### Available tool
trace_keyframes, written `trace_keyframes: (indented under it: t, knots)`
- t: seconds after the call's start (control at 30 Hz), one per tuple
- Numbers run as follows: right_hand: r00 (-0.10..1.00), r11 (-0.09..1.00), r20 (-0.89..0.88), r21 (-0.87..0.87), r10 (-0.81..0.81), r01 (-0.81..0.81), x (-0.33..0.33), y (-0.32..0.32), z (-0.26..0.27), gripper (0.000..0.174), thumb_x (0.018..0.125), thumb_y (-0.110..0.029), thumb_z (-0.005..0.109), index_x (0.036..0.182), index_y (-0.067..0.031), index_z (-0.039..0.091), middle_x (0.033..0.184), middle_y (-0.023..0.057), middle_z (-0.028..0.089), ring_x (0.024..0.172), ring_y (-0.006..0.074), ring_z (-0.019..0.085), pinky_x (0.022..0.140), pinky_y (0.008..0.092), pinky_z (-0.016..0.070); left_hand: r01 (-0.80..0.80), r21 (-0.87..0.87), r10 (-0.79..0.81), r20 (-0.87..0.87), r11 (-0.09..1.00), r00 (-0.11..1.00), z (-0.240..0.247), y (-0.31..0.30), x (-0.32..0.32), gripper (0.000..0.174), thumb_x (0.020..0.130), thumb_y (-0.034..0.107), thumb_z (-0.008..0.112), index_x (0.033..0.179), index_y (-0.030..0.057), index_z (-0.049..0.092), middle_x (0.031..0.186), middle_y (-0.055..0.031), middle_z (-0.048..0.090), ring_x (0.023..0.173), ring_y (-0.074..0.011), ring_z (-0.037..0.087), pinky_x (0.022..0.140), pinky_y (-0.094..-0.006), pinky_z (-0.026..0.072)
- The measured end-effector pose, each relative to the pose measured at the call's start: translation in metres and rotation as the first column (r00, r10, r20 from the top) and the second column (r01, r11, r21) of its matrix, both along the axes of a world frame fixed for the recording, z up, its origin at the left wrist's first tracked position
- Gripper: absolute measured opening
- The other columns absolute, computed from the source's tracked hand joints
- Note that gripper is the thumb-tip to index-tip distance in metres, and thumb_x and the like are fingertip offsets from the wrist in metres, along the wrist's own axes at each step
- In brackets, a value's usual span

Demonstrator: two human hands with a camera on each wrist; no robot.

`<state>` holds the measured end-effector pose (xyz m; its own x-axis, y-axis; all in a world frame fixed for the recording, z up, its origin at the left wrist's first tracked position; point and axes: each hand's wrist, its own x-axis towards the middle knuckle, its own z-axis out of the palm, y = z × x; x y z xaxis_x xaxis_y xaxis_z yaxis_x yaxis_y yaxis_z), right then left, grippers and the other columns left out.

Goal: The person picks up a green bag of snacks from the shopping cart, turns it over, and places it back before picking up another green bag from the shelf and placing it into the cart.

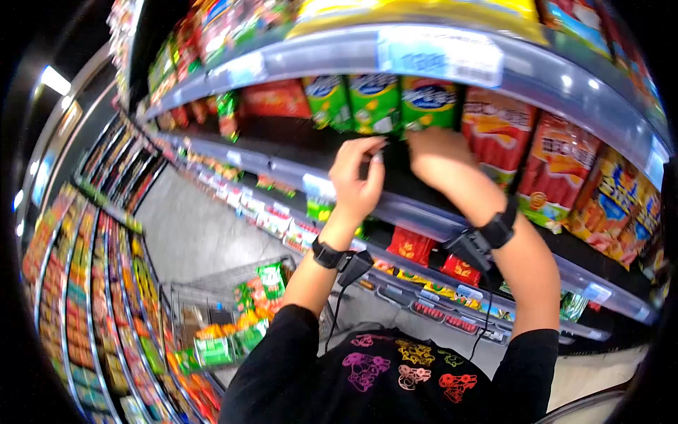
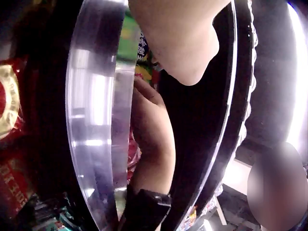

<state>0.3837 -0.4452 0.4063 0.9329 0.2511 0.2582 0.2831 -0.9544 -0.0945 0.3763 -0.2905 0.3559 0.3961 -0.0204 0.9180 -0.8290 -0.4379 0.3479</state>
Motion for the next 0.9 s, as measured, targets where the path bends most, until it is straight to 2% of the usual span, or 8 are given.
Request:
trace_keyframes:
  t: [0.23,0.37,0.47,0.53,0.57,0.7,0.8,0.9]
  knots:
    - [0.977,0.998,0.213,0.060,0.016,-0.029,-0.003,-0.007,0.013,0.022,0.083,-0.024,0.049,0.099,-0.0126,0.060,0.090,0.0176,0.063,0.083,0.0364,0.061,0.071,0.0473,0.0485,0.087,0.098,-0.091,0.037,0.991,0.995,-0.034,0.040,-0.052,0.024,0.070,-0.003,0.054,0.092,0.0015,0.062,0.082,-0.0119,0.064,0.070,-0.0241,0.059,0.065,-0.0316,0.0476]
    - [0.948,0.989,0.307,0.085,0.088,-0.119,-0.028,0.003,0.027,0.022,0.084,-0.023,0.052,0.100,-0.0075,0.059,0.086,0.0222,0.061,0.079,0.0383,0.059,0.067,0.0464,0.0459,0.208,0.128,-0.125,-0.471,0.970,0.873,-0.100,0.054,-0.094,0.026,0.077,0.010,0.054,0.102,0.0039,0.057,0.091,-0.0141,0.061,0.080,-0.0290,0.060,0.068,-0.0367,0.0488]
    - [0.889,0.985,0.440,0.051,0.127,-0.166,-0.063,0.024,0.024,0.022,0.086,-0.014,0.055,0.106,-0.0065,0.060,0.092,0.0200,0.063,0.083,0.0347,0.061,0.071,0.0394,0.0479,0.561,0.578,0.275,-0.800,0.592,0.534,-0.159,0.071,-0.134,0.035,0.077,0.029,0.057,0.099,0.0023,0.058,0.092,-0.0177,0.062,0.087,-0.0350,0.059,0.075,-0.0443,0.0484]
    - [0.793,0.834,0.545,0.278,0.272,-0.477,-0.080,0.053,-0.006,0.019,0.084,-0.003,0.052,0.101,0.0012,0.060,0.098,0.0166,0.063,0.087,0.0289,0.062,0.078,0.0356,0.0478,0.828,0.437,0.439,-0.858,0.352,0.266,-0.211,0.083,-0.153,0.044,0.078,0.040,0.058,0.101,0.0032,0.059,0.096,-0.0181,0.062,0.089,-0.0355,0.059,0.076,-0.0452,0.0477]
    - [0.810,0.730,0.486,0.415,0.327,-0.543,-0.082,0.063,-0.040,0.020,0.081,-0.001,0.051,0.099,0.0015,0.060,0.096,0.0156,0.064,0.087,0.0286,0.062,0.079,0.0353,0.0477,0.879,0.322,0.508,-0.854,0.352,0.109,-0.215,0.088,-0.163,0.047,0.078,0.043,0.058,0.104,0.0037,0.059,0.098,-0.0180,0.062,0.090,-0.0355,0.059,0.077,-0.0455,0.0475]
    - [0.632,0.639,-0.205,0.481,0.747,-0.600,-0.117,0.130,-0.182,0.025,0.075,-0.006,0.056,0.099,-0.0037,0.062,0.095,0.0171,0.063,0.086,0.0315,0.062,0.076,0.0368,0.0484,0.530,0.471,0.426,-0.879,0.705,0.215,-0.301,0.127,-0.216,0.048,0.080,0.044,0.057,0.112,0.0081,0.056,0.102,-0.0143,0.062,0.093,-0.0339,0.060,0.077,-0.0445,0.0482]
    - [0.503,0.557,-0.588,-0.105,0.633,-0.824,-0.139,0.139,-0.310,0.025,0.078,-0.027,0.055,0.092,-0.0068,0.060,0.080,0.0172,0.061,0.075,0.0358,0.061,0.066,0.0461,0.0492,0.463,0.479,0.536,-0.844,0.746,0.010,-0.306,0.160,-0.251,0.044,0.079,0.042,0.055,0.107,0.0074,0.060,0.101,-0.0140,0.063,0.093,-0.0296,0.061,0.076,-0.0442,0.0487]
    - [0.280,0.473,-0.784,0.020,0.554,-0.881,-0.166,0.163,-0.385,0.037,0.078,-0.032,0.055,0.105,-0.0086,0.059,0.096,0.0186,0.063,0.085,0.0370,0.061,0.074,0.0474,0.0490,0.476,0.410,0.538,-0.827,0.778,-0.167,-0.321,0.197,-0.282,0.045,0.079,0.041,0.055,0.107,0.0060,0.060,0.102,-0.0150,0.063,0.092,-0.0314,0.061,0.077,-0.0443,0.0483]
